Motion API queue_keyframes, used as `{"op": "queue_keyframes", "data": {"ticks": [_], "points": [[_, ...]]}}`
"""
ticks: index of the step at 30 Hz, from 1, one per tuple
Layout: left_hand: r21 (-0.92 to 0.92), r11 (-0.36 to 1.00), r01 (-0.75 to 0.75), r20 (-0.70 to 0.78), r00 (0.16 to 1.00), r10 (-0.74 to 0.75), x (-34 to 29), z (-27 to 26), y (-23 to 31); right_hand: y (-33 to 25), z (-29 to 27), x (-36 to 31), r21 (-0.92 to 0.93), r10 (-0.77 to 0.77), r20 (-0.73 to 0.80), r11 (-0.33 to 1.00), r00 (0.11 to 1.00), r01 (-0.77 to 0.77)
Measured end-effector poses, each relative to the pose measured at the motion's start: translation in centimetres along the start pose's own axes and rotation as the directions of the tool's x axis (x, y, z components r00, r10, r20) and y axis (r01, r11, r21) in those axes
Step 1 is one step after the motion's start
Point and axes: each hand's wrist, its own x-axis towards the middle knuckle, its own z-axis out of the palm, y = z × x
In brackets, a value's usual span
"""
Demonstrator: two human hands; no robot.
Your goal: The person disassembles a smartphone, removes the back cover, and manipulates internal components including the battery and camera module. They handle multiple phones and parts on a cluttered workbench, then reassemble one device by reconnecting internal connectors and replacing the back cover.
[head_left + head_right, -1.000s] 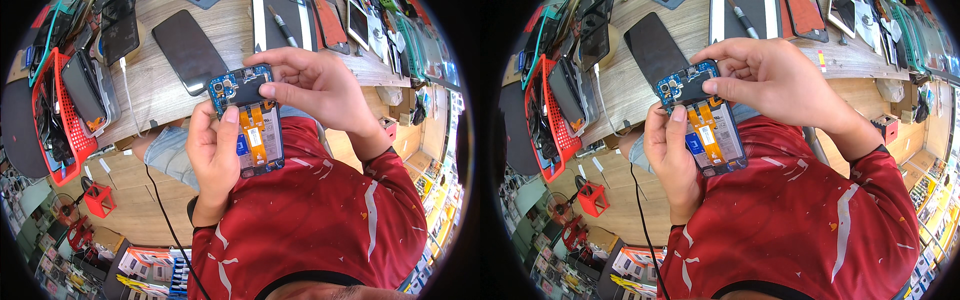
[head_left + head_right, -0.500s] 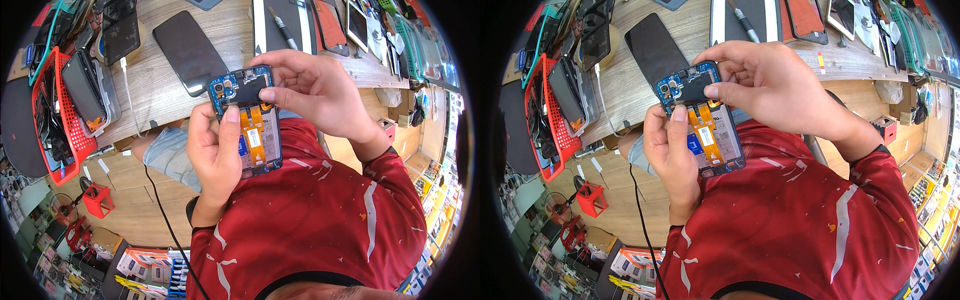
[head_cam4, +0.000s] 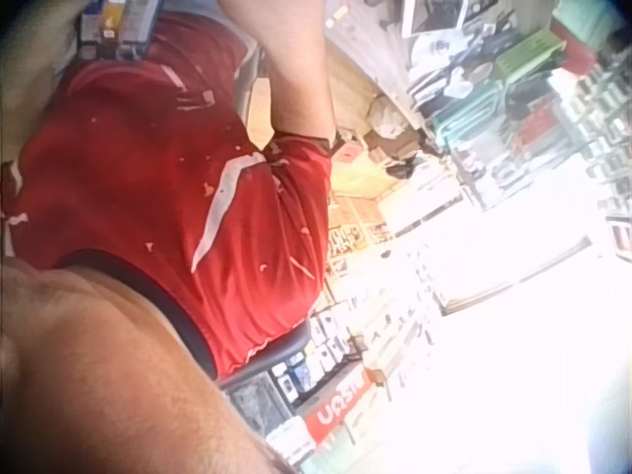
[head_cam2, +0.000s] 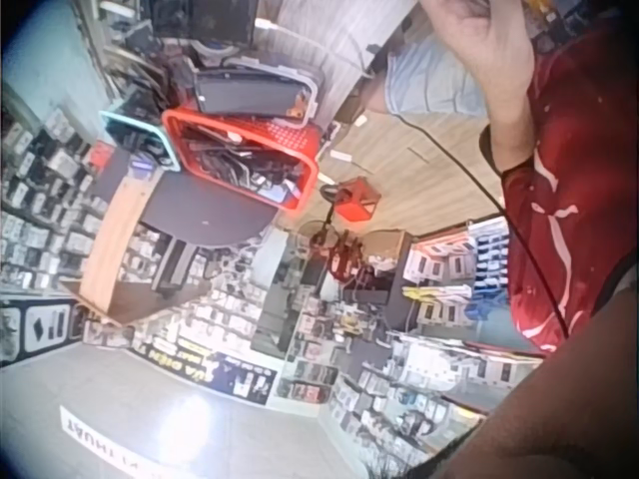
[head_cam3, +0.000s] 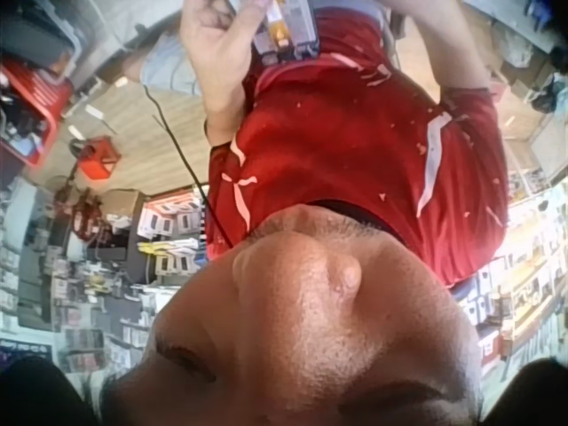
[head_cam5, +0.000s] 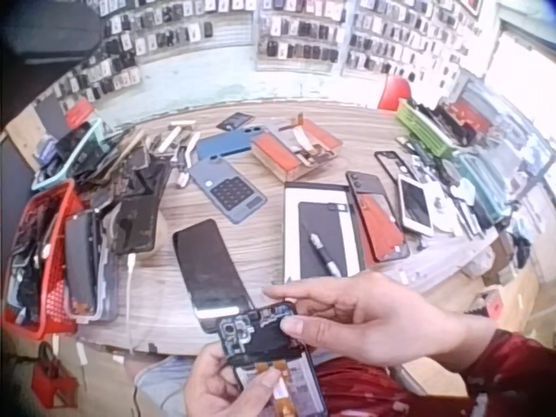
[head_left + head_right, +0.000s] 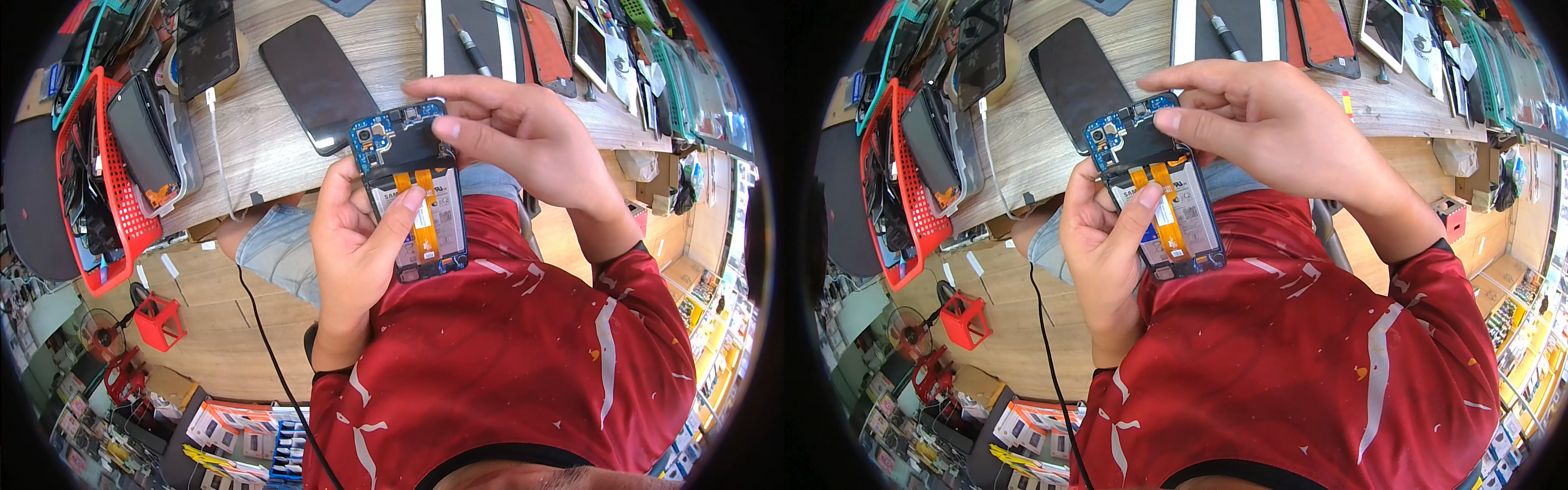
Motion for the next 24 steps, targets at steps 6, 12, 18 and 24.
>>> {"op": "queue_keyframes", "data": {"ticks": [6, 12, 18, 24], "points": [[0.004, 1.000, -0.015, -0.025, 1.000, 0.015, 0.0, 0.1, 0.1, -0.5, -0.3, -1.0, -0.112, -0.205, 0.087, 0.970, 0.975, 0.215], [-0.017, 0.999, -0.030, -0.020, 0.999, 0.029, -0.2, 0.1, 0.0, -0.2, 0.5, -1.2, -0.154, -0.195, 0.093, 0.966, 0.976, 0.208], [0.039, 0.999, -0.022, -0.040, 0.999, 0.023, -0.3, 0.7, 0.4, 0.1, 1.9, -0.6, -0.110, -0.196, 0.030, 0.974, 0.980, 0.198], [0.048, 0.999, -0.018, -0.013, 1.000, 0.019, -0.4, 0.6, 0.5, 0.0, 2.3, -0.3, -0.118, -0.173, 0.016, 0.978, 0.985, 0.174]]}}
